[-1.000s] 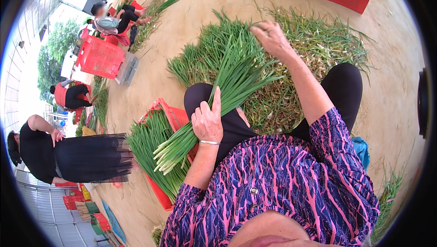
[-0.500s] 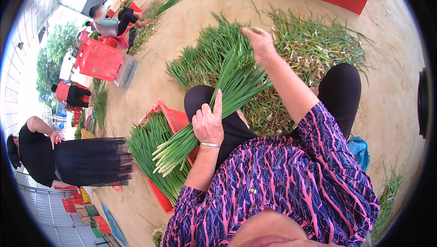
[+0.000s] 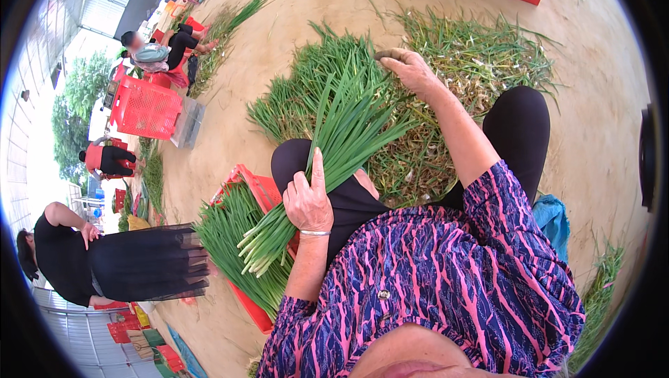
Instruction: The person sorts bunches of green vegetables by hand, removing wilted leaves and arranging the bunches before placing them into a plastic crate.
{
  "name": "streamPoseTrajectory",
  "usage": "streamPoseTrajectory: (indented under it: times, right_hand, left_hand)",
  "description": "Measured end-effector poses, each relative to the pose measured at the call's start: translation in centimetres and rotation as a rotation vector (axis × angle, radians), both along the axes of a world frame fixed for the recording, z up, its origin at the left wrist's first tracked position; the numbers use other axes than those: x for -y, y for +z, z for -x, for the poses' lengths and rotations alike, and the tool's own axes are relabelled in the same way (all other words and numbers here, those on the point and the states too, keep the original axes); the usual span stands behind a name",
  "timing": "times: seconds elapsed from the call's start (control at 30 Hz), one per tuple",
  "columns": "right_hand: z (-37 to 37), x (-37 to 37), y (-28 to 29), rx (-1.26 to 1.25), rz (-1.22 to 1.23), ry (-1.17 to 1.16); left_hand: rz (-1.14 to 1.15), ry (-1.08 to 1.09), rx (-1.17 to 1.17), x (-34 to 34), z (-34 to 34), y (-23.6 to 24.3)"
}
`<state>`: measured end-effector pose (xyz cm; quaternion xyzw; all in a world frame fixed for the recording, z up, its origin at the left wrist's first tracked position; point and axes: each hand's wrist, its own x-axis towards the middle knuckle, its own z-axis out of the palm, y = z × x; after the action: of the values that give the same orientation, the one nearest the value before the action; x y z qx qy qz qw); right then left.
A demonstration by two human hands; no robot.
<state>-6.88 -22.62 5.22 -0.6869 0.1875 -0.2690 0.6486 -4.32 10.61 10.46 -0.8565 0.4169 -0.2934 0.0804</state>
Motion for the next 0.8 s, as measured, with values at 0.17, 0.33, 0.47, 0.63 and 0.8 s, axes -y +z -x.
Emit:
streamPoseTrajectory:
  times: [0.17, 0.33, 0.47, 0.63, 0.8]
  right_hand:
    - [-1.0, -0.8, 0.8, -0.066, 0.084, 0.117]
    - [-1.8, -1.2, 2.0, -0.228, -0.076, 0.266]
    - [-1.6, -1.7, 1.9, -0.068, -0.208, 0.265]
    - [-2.1, -1.1, 0.4, -0.010, -0.279, 0.246]
    - [-2.1, -2.0, 0.4, 0.096, -0.495, 0.253]
  left_hand:
    - [0.019, -0.038, 0.067, -0.3, -0.4, -0.5]
    - [0.001, -0.026, 0.029, -0.2, 0.0, -0.1]
    - [-0.003, -0.020, 0.029, -0.4, 0.0, -0.3]
    - [-0.002, -0.034, 0.012, -0.1, 0.1, -0.1]
    - [-0.024, -0.014, 0.014, -0.1, 0.1, -0.1]
